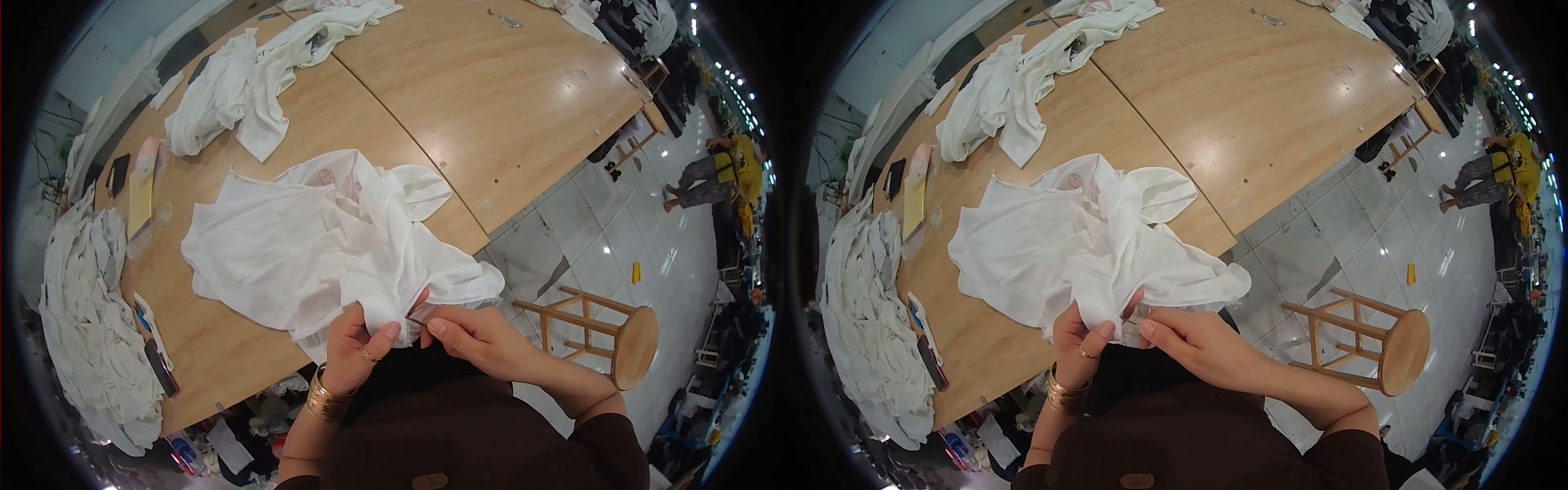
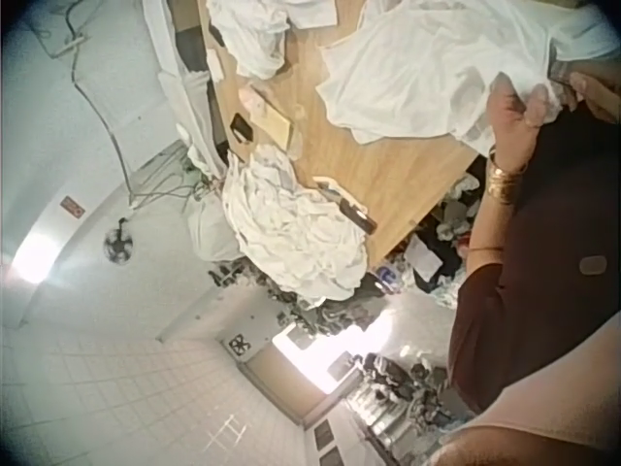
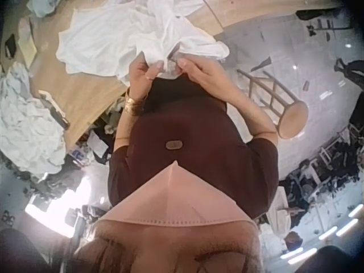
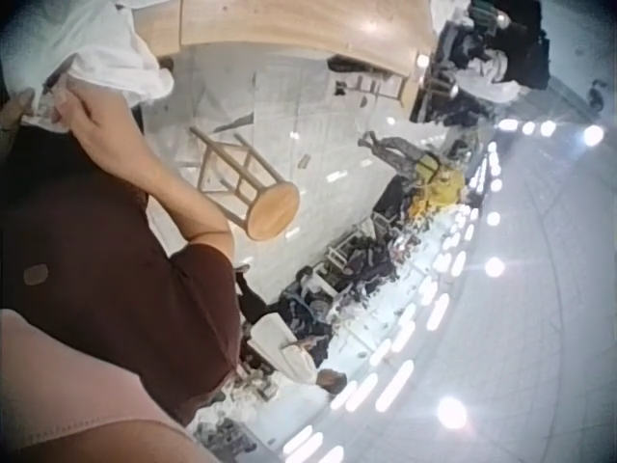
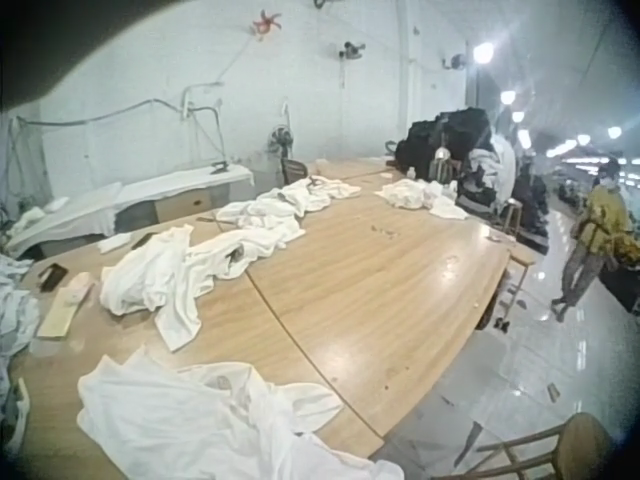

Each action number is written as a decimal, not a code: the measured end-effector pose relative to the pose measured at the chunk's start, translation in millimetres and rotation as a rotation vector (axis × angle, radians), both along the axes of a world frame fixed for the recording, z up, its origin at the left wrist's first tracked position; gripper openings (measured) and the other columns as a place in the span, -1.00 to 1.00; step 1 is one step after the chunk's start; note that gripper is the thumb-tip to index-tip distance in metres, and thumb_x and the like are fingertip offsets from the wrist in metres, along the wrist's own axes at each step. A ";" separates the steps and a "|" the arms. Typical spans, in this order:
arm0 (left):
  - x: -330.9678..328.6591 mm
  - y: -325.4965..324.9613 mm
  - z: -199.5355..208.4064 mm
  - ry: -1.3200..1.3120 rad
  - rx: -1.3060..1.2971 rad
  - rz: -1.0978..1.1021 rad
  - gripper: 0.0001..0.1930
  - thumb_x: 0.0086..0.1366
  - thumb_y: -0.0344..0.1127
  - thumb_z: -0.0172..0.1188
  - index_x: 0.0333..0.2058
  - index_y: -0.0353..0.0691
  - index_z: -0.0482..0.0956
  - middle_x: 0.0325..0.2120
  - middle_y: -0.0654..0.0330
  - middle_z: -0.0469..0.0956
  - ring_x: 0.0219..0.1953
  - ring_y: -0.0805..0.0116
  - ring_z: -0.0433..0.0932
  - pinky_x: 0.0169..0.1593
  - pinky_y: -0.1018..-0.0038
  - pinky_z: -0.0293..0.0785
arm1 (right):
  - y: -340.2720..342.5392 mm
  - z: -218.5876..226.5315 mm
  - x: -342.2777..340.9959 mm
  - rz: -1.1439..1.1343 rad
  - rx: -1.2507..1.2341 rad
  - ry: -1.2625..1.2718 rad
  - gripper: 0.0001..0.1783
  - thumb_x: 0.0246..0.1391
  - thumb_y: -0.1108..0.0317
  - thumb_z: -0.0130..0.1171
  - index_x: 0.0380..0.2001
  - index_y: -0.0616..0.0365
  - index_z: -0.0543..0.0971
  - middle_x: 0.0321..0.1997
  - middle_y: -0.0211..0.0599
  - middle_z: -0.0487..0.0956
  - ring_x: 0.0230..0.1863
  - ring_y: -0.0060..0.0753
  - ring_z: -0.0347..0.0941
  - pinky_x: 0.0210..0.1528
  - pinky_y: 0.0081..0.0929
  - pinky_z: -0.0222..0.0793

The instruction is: Trimming excess threads from a white t-shirt using thread snips in a factory setting.

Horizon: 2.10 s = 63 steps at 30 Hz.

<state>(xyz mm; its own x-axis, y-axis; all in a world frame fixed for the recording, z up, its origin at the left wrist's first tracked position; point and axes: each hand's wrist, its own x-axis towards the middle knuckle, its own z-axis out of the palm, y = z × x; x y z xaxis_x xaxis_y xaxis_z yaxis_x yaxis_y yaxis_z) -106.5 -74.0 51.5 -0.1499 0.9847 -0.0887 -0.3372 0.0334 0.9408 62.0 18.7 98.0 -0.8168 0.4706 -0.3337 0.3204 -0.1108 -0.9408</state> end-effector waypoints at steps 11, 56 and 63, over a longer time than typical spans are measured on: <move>0.3 -2.3 -2.1 0.018 -0.059 0.008 -0.76 0.13 -0.44 0.05 -0.20 -0.38 0.39 -0.29 0.21 0.46 -0.26 0.52 0.40 -0.15 0.56 0.32 | 1.5 -5.4 -0.3 -0.023 0.066 -0.013 -0.72 0.12 0.19 -0.05 -0.43 0.21 0.43 -0.68 -0.34 0.29 -0.61 -0.56 0.14 -0.53 -0.58 0.12; -2.5 -5.2 -15.7 -0.038 -0.076 -0.052 -0.79 0.06 -0.36 0.13 -0.33 -0.34 0.44 -0.47 0.32 0.46 -0.41 0.57 0.38 -0.31 0.60 0.32 | 3.3 -0.3 1.6 0.035 0.059 -0.099 -0.65 0.14 0.12 -0.12 -0.46 0.24 0.39 -0.63 -0.24 0.35 -0.57 -0.39 0.24 -0.45 -0.47 0.20; -10.3 -16.9 -26.7 0.187 -0.138 0.031 -0.54 -0.11 -0.28 0.10 -0.21 -0.46 0.39 -0.26 0.06 0.46 -0.15 0.24 0.42 0.00 0.38 0.26 | -2.5 -34.2 -8.6 -0.051 0.233 0.118 -0.67 0.10 0.12 -0.05 -0.45 0.20 0.45 -0.60 -0.21 0.40 -0.57 -0.38 0.32 -0.47 -0.45 0.24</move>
